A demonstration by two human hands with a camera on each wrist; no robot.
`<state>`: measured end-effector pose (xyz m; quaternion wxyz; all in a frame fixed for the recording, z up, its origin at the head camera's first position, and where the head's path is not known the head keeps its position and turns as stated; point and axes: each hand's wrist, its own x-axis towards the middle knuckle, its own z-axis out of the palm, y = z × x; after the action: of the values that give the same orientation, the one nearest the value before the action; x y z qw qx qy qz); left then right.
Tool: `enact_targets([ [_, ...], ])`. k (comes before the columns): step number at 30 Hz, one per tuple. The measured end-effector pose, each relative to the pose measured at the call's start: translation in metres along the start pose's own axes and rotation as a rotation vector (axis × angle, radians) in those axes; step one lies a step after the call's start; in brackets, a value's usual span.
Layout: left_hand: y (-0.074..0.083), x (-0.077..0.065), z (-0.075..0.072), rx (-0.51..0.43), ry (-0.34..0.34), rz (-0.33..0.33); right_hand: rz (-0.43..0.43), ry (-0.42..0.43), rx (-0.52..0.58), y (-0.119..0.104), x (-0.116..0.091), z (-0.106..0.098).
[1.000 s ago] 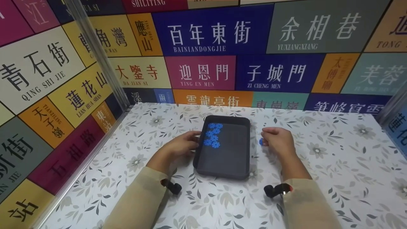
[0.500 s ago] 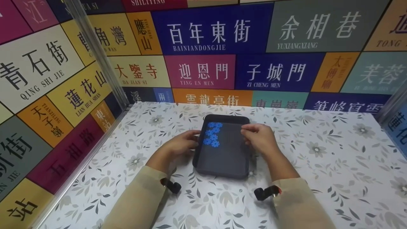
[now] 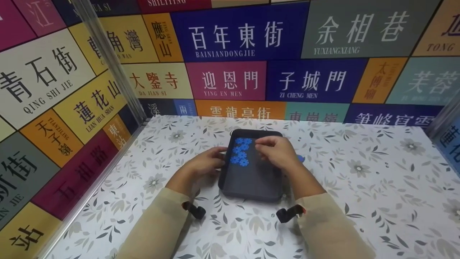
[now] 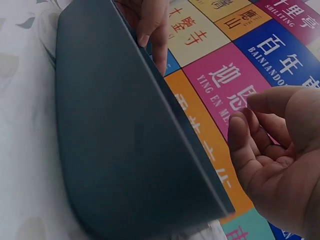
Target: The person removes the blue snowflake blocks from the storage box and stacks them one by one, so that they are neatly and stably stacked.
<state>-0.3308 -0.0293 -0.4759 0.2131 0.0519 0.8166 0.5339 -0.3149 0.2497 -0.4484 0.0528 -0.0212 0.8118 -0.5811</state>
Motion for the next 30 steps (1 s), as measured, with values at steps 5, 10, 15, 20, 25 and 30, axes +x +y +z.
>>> enact_targets([
  [5, -0.001, 0.000, 0.000, 0.007, 0.002, 0.004, 0.002, -0.102, -0.001, -0.004, 0.017, 0.008],
  [10, -0.004, 0.000, 0.001, -0.012, -0.001, 0.030, 0.034, -0.236, -0.035, -0.004, 0.034, 0.013],
  [15, -0.005, 0.001, 0.002, -0.030, -0.001, 0.030, 0.069, -0.293, -0.051, -0.004, 0.049, 0.017],
  [20, -0.005, 0.001, 0.001, -0.056, -0.010, 0.014, 0.079, -0.369, -0.079, -0.002, 0.061, 0.021],
  [25, -0.004, 0.001, 0.001, -0.037, -0.023, 0.049, 0.076, -0.430, -0.164, 0.004, 0.069, 0.022],
  [30, -0.003, 0.002, 0.001, -0.048, -0.025, 0.039, 0.083, -0.428, -0.196, 0.016, 0.075, 0.021],
])
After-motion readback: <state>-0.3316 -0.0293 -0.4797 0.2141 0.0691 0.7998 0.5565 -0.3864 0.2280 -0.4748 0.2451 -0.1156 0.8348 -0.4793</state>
